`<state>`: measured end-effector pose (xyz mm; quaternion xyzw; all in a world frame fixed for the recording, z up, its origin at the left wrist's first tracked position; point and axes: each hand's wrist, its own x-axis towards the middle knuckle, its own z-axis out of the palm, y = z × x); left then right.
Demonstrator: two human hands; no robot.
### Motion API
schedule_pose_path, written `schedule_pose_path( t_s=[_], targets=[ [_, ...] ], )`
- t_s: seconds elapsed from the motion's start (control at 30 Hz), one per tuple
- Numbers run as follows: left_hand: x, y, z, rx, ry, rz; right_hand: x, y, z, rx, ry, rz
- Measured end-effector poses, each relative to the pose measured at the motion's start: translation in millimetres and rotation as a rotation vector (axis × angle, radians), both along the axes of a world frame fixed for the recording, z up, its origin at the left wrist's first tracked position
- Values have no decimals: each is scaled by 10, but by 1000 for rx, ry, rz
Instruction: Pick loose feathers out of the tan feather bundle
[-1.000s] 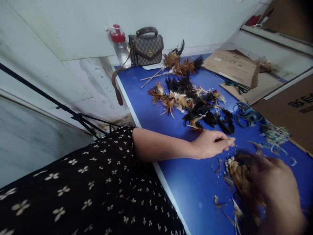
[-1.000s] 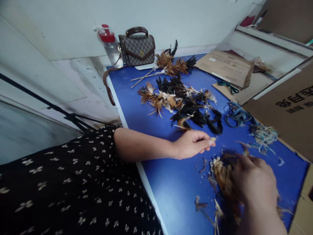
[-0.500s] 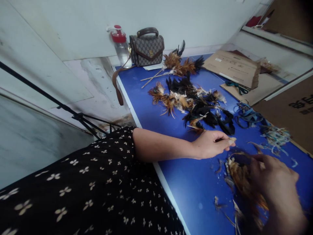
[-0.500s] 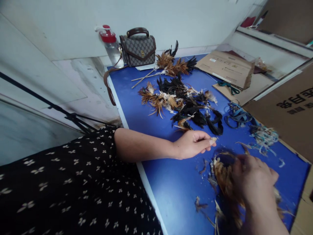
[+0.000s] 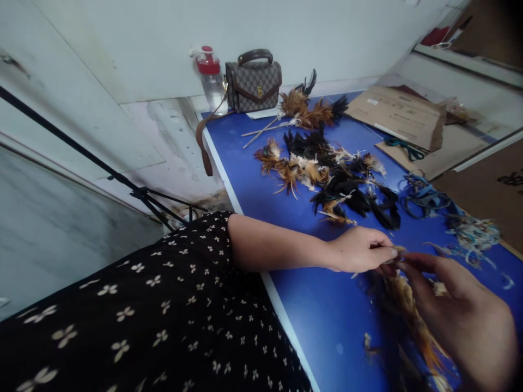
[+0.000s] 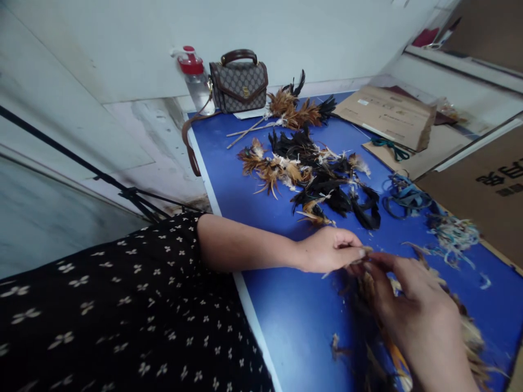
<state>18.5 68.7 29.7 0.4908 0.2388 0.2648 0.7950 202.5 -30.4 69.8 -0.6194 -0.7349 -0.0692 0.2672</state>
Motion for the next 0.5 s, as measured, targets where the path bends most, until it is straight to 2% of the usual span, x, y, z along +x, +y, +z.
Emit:
schedule_pose_path(
  t_s=[0.1,0.17,0.27,0.37,0.5],
  targets=[
    [-63,-41,59,15,14,-55,-34,-36,11,17,23,5],
    [-102,-50,81,87,44,-37,-32,-60,14,18,51,-72],
    [-101,-39,61,26,-11,-6,-7,-76,18,7,125,-146],
    [-59,-21,-1,-38,-79,14,23,-66,30,26,159,-75],
    [-64,-16,-32,31,-72,-26,37,-35,37,28,128,17]
  ],
)
